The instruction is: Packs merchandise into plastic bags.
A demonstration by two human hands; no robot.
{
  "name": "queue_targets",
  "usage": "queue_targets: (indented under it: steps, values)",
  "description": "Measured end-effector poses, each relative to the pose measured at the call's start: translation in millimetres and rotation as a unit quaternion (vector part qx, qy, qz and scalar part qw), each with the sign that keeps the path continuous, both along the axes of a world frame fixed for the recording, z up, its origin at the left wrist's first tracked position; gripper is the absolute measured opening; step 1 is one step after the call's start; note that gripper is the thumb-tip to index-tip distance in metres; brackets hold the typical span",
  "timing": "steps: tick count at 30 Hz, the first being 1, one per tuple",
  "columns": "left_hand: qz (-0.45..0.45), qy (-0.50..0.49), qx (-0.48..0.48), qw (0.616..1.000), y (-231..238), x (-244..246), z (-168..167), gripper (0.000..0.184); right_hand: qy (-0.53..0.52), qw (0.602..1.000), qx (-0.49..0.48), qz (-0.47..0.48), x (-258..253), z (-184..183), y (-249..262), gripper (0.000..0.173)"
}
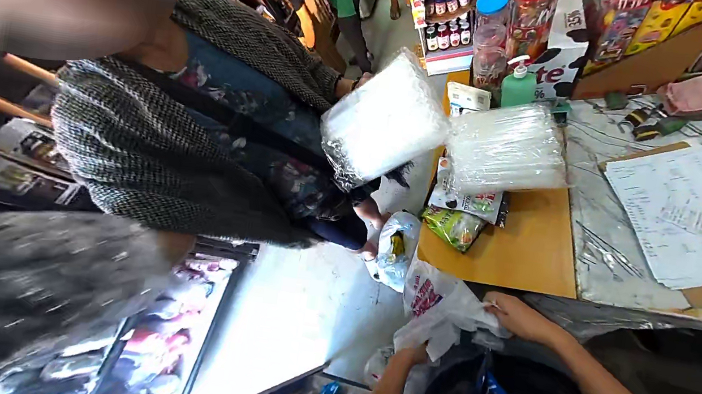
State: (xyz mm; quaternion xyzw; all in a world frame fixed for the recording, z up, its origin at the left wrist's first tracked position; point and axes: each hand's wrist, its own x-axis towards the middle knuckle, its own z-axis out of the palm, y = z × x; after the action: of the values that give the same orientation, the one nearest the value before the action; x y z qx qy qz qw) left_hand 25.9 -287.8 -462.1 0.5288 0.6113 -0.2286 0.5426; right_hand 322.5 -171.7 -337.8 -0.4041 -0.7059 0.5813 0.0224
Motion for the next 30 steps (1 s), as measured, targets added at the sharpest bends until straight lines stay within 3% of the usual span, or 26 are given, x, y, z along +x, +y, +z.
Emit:
queue_targets:
  steps: [5, 8, 11, 13, 16, 18, 20, 24, 26, 28, 30]
  values:
    - [0.031, 0.088, 0.036, 0.995, 15, 19, 68, 0.047, 0.125, 0.992, 0.02, -0.027, -1, 28, 7, 0.03]
    - [0.116, 0.118, 0.175, 0.97, 22, 17, 76, 0.051, 0.169, 0.985, 0.012, -0.019, -5, 40, 7, 0.03]
    - [0.137, 0.126, 0.279, 0.942, 40, 26, 95, 0.048, 0.204, 0.979, -0.029, -0.01, -14, 49, 2, 0.031]
    - [0.142, 0.108, 0.237, 0.955, 39, 31, 111, 0.052, 0.237, 0.97, -0.051, -0.013, -20, 53, -2, 0.033]
    - [0.135, 0.053, 0.119, 0.982, 16, 22, 84, 0.067, 0.308, 0.948, -0.056, -0.06, -23, 57, -7, 0.032]
    - [0.032, 0.104, 0.011, 0.994, 10, 19, 73, 0.071, 0.34, 0.932, -0.08, -0.092, -21, 61, -8, 0.03]
    - [-0.035, 0.157, -0.038, 0.986, 0, 18, 71, 0.069, 0.352, 0.924, -0.114, -0.099, -19, 59, -11, 0.028]
    - [-0.053, 0.181, -0.048, 0.981, -38, 4, 81, 0.042, 0.361, 0.899, -0.185, -0.161, -15, 42, -23, 0.025]
    - [-0.075, 0.194, -0.06, 0.976, -50, -10, 78, 0.04, 0.325, 0.899, -0.22, -0.195, -11, 37, -25, 0.026]
    - [-0.099, 0.189, -0.063, 0.975, -45, -17, 90, 0.043, 0.276, 0.901, -0.247, -0.223, -7, 28, -23, 0.026]
    - [-0.107, 0.165, -0.045, 0.979, -30, -19, 100, 0.068, 0.226, 0.919, -0.243, -0.215, -1, 17, -18, 0.024]
